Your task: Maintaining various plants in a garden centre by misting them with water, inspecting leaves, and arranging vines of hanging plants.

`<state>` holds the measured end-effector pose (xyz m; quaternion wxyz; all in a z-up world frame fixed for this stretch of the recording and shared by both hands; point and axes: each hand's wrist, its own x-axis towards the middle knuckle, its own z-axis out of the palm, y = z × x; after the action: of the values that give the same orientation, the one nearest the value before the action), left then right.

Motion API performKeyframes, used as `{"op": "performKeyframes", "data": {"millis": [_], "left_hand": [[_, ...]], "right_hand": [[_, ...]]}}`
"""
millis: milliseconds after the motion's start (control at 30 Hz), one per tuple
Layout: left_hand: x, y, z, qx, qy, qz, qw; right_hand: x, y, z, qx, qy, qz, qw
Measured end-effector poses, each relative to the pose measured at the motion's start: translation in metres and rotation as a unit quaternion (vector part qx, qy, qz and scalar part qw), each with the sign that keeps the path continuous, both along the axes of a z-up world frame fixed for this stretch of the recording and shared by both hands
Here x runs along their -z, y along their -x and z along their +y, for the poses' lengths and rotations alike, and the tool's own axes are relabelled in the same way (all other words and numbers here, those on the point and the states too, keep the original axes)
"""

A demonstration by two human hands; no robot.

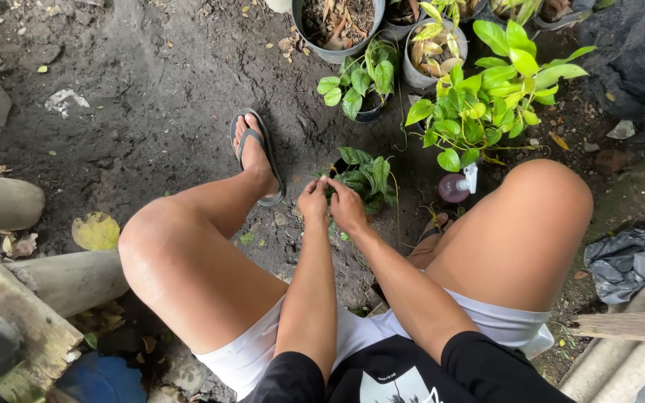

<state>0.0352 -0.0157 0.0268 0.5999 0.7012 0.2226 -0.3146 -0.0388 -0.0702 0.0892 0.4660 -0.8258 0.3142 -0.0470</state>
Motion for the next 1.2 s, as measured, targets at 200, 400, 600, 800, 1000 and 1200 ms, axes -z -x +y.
{"op": "performKeyframes", "data": {"millis": [200,400,600,800,1000,1200], "left_hand": [[0.030,-0.004,-0.006,-0.027,-0.025,0.000,0.999],[0.015,-0.004,-0.006,-0.014,-0.012,-0.006,1.000],[-0.005,-0.004,-0.008,-0.025,-0.067,-0.057,0.996],[-0.056,-0.016,-0.017,-0.103,-0.009,-0.115,0.988],[-0.112,-0.033,-0.026,-0.104,-0.005,-0.211,0.972],[-0.078,-0.030,-0.043,0.104,-0.069,-0.202,0.971]], "right_hand": [[0.021,-0.003,-0.007,0.012,0.020,-0.008,1.000],[0.035,-0.002,-0.013,-0.024,0.062,0.006,0.998],[0.031,0.004,-0.012,-0.020,0.057,0.003,0.998],[-0.036,0.008,-0.014,0.082,0.073,-0.088,0.990],[-0.077,-0.012,-0.071,0.237,0.121,-0.218,0.939],[-0.008,0.000,-0.150,0.178,0.021,0.066,0.981]]}}
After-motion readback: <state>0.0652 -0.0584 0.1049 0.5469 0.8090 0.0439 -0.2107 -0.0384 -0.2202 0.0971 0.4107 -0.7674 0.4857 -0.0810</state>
